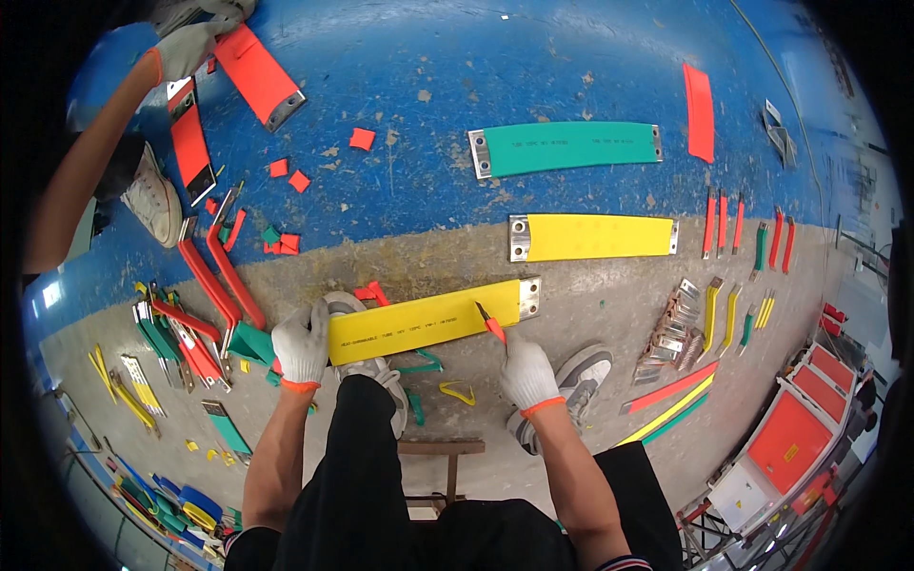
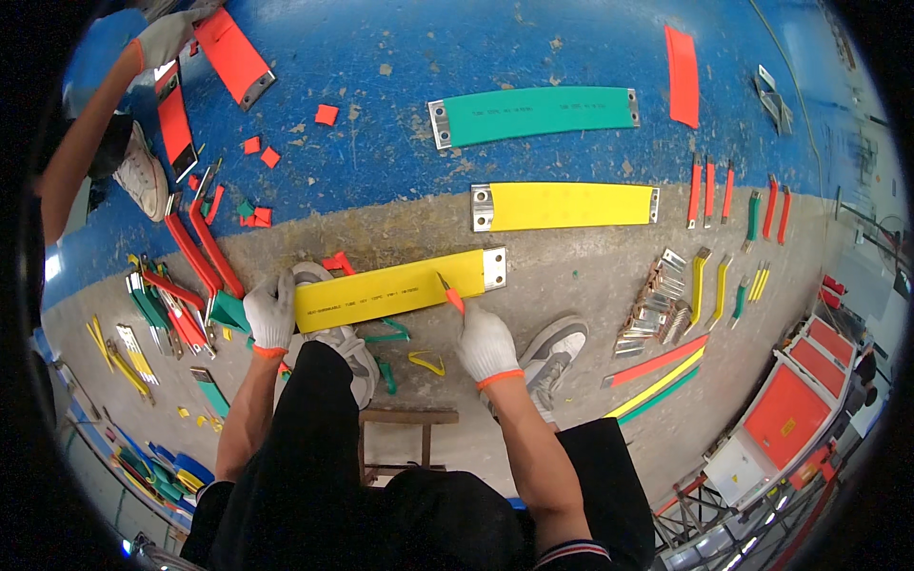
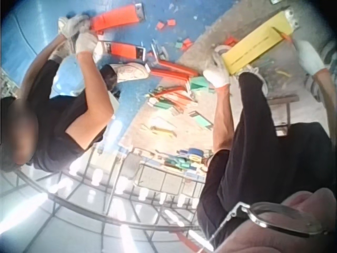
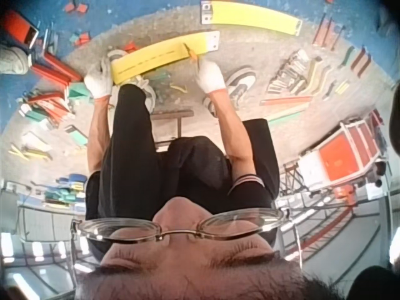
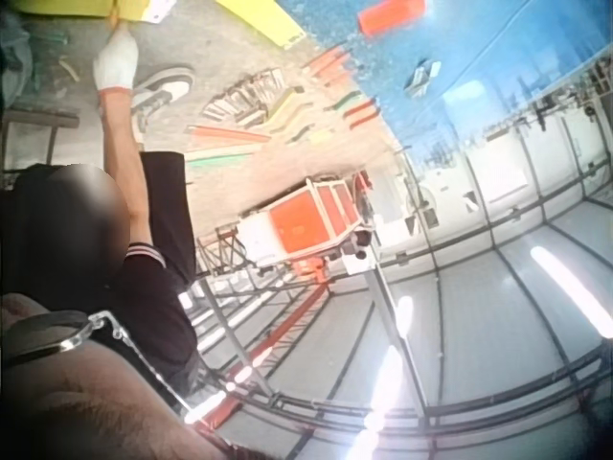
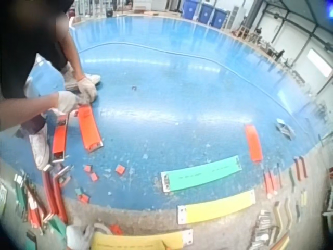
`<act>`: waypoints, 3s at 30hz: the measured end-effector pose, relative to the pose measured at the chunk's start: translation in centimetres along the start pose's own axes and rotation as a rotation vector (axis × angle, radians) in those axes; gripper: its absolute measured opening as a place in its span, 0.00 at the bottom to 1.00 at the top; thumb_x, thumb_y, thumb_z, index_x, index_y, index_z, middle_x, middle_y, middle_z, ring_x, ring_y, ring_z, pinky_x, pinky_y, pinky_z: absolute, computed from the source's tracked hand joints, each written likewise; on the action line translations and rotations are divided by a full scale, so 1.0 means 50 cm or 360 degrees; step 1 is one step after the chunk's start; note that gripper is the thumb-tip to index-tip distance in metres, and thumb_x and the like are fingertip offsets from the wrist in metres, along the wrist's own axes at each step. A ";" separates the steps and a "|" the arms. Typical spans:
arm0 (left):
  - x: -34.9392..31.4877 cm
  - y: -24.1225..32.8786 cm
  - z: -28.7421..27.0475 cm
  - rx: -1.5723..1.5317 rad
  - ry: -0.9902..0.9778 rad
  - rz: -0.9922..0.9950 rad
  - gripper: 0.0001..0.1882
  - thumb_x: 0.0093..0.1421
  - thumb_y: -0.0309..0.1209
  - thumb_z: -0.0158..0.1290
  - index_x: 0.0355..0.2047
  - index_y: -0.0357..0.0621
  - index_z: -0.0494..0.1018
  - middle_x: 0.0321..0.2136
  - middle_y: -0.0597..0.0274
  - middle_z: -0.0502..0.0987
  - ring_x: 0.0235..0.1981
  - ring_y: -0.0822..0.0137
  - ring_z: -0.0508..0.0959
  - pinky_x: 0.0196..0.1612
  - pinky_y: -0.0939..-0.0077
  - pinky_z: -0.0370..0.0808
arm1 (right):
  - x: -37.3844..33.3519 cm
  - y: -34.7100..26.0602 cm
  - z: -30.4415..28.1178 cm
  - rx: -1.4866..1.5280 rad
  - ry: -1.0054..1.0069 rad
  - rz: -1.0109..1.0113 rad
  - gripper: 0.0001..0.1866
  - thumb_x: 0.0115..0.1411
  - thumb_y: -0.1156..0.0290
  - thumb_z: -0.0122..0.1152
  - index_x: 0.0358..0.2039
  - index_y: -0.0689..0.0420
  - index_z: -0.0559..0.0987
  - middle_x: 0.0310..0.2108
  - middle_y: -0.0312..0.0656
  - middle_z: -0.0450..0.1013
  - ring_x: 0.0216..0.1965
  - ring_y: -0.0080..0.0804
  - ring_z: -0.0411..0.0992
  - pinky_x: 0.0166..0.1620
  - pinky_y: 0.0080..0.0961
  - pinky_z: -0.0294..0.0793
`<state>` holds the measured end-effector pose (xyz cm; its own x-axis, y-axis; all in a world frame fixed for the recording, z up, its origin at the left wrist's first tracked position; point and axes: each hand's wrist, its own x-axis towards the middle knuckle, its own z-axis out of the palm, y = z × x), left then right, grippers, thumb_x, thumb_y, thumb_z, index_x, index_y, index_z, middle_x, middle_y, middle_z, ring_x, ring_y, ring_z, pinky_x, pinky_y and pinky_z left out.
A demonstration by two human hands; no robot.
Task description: The person uses a utility knife to cut yellow plastic strips on a blue work surface. They repeatedly position the strip, score it with the knife, and remove cut pieces. A coworker is visible in the background performing a similar task with red strips.
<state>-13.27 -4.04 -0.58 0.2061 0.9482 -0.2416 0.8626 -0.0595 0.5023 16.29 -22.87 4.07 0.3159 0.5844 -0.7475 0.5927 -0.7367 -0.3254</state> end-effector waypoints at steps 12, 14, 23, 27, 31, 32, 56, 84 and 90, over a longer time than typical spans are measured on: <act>-0.011 0.017 -0.012 -0.0012 0.0094 0.0134 0.19 0.66 0.34 0.59 0.20 0.35 0.74 0.17 0.41 0.71 0.16 0.43 0.73 0.22 0.56 0.67 | 0.038 -0.047 -0.052 -0.0402 -0.0076 -0.0060 0.10 0.63 0.71 0.52 0.37 0.64 0.78 0.30 0.61 0.80 0.33 0.60 0.80 0.39 0.54 0.79; -0.010 0.018 -0.015 -0.0018 0.0111 0.0159 0.19 0.65 0.33 0.59 0.20 0.35 0.75 0.17 0.41 0.71 0.17 0.43 0.73 0.22 0.55 0.67 | 0.039 -0.054 -0.062 -0.0444 -0.0092 -0.0055 0.10 0.63 0.71 0.52 0.37 0.64 0.78 0.31 0.61 0.80 0.34 0.60 0.81 0.39 0.54 0.80; -0.013 0.002 -0.003 0.0034 0.0153 0.0171 0.20 0.63 0.33 0.60 0.17 0.36 0.72 0.17 0.43 0.72 0.19 0.42 0.74 0.23 0.54 0.67 | -0.019 -0.093 -0.051 -0.0437 -0.0121 -0.0089 0.11 0.65 0.71 0.50 0.41 0.64 0.77 0.30 0.61 0.79 0.34 0.61 0.80 0.39 0.54 0.79; -0.013 0.004 -0.003 -0.0017 0.0183 0.0204 0.19 0.63 0.32 0.61 0.17 0.37 0.71 0.17 0.43 0.71 0.19 0.43 0.73 0.23 0.54 0.67 | -0.011 -0.111 -0.054 -0.0427 -0.0107 -0.0091 0.10 0.64 0.72 0.50 0.41 0.63 0.76 0.29 0.59 0.79 0.33 0.59 0.80 0.38 0.53 0.79; -0.014 0.000 -0.002 -0.0048 0.0176 0.0189 0.18 0.62 0.31 0.61 0.17 0.37 0.71 0.16 0.44 0.71 0.18 0.43 0.73 0.23 0.54 0.67 | -0.001 -0.109 -0.039 -0.0467 -0.0084 -0.0148 0.09 0.64 0.73 0.51 0.39 0.62 0.77 0.28 0.57 0.79 0.32 0.57 0.81 0.36 0.51 0.80; -0.014 0.001 -0.003 -0.0061 0.0184 0.0218 0.18 0.62 0.31 0.61 0.17 0.37 0.71 0.16 0.44 0.71 0.18 0.43 0.73 0.23 0.54 0.67 | 0.001 -0.110 -0.036 -0.0484 -0.0073 -0.0145 0.09 0.64 0.73 0.51 0.39 0.62 0.77 0.28 0.57 0.79 0.31 0.56 0.81 0.36 0.50 0.80; -0.016 0.015 -0.015 -0.0001 0.0209 0.0360 0.18 0.60 0.27 0.62 0.16 0.38 0.69 0.15 0.47 0.70 0.17 0.47 0.73 0.21 0.57 0.67 | -0.016 -0.196 -0.023 -0.0429 -0.0172 -0.0070 0.11 0.65 0.67 0.54 0.36 0.63 0.77 0.30 0.57 0.81 0.33 0.57 0.82 0.36 0.51 0.80; -0.013 0.001 0.000 0.0107 0.0229 0.0359 0.17 0.62 0.30 0.61 0.17 0.40 0.71 0.16 0.47 0.71 0.17 0.45 0.74 0.22 0.54 0.69 | -0.077 -0.147 0.014 -0.0343 -0.0184 0.0055 0.11 0.65 0.67 0.54 0.39 0.63 0.78 0.30 0.60 0.80 0.33 0.60 0.81 0.38 0.53 0.80; -0.011 0.006 -0.002 0.0144 0.0187 0.0277 0.18 0.63 0.32 0.61 0.17 0.39 0.72 0.16 0.46 0.72 0.18 0.44 0.74 0.22 0.54 0.69 | -0.066 -0.108 0.020 -0.0373 -0.0147 0.0142 0.10 0.64 0.68 0.55 0.39 0.63 0.77 0.31 0.60 0.80 0.34 0.59 0.81 0.38 0.52 0.80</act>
<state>-13.17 -4.55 -0.24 0.3048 0.9507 -0.0567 0.8578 -0.2481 0.4502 11.30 -21.16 7.69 0.3123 0.4792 -0.8203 0.7242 -0.6789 -0.1209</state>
